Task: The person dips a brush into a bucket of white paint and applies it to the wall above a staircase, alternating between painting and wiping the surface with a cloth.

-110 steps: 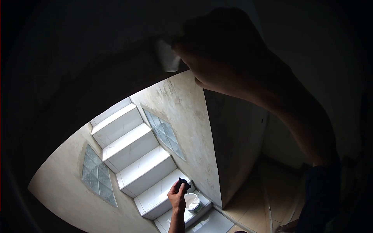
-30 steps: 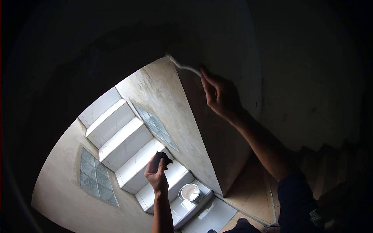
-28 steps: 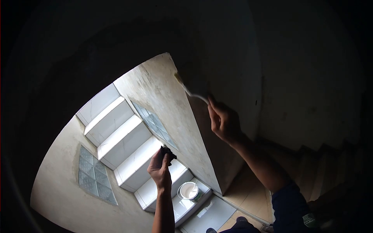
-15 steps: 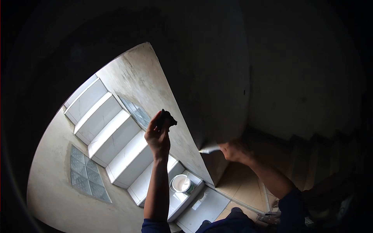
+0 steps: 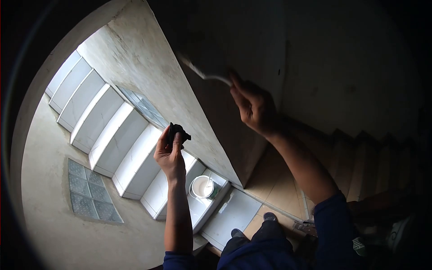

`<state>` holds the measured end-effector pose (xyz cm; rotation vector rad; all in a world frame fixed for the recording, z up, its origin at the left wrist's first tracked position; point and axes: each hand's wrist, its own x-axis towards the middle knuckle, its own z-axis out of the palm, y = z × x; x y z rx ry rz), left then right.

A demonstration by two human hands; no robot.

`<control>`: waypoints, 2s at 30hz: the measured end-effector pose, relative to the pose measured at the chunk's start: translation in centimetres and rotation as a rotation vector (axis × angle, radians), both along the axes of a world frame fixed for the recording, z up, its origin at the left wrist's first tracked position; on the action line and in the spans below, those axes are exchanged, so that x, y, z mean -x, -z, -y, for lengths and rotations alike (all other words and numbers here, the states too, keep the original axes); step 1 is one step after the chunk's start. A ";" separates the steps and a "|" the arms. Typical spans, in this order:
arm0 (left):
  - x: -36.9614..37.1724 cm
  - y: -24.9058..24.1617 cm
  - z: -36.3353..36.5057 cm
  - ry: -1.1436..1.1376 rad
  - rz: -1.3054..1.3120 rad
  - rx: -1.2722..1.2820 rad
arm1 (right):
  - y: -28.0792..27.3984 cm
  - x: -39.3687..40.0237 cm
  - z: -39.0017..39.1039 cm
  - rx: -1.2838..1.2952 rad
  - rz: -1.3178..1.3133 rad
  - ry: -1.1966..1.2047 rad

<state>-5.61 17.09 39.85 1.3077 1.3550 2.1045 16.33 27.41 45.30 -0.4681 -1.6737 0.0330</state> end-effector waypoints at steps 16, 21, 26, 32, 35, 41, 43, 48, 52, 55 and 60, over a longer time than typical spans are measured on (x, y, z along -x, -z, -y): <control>2.2 16.6 3.2 0.050 0.407 0.385 | 43.8 -10.6 13.7 1.050 0.341 0.204; 6.2 28.2 8.0 -0.074 0.911 0.452 | 43.1 -14.4 18.9 1.422 0.316 0.248; 8.8 39.2 11.4 -0.382 1.062 0.619 | 47.0 -14.6 22.9 1.503 0.408 0.198; 13.8 50.6 9.2 -0.415 0.547 0.869 | 51.6 -11.8 23.9 1.563 0.525 0.130; 16.9 53.6 6.3 -0.446 0.116 1.077 | 53.5 -9.8 23.1 1.569 0.538 0.131; 21.6 62.1 0.0 -0.273 -0.367 1.274 | 56.7 -8.5 22.9 1.705 0.477 0.176; 21.6 62.4 -0.8 -0.273 -0.394 1.244 | 57.5 -8.4 23.0 1.720 0.445 0.190; 18.5 58.2 3.1 -0.368 0.186 0.939 | 56.1 -5.4 20.8 1.591 0.700 0.131; 13.2 61.2 11.9 -0.253 0.921 0.664 | 54.1 4.5 16.0 1.343 0.713 -0.127; 8.5 61.6 17.1 -0.264 1.193 0.750 | 55.1 13.3 11.9 1.064 0.754 -0.310; 3.2 63.8 23.4 -0.257 1.266 0.941 | 58.1 28.0 6.2 0.931 1.273 -0.257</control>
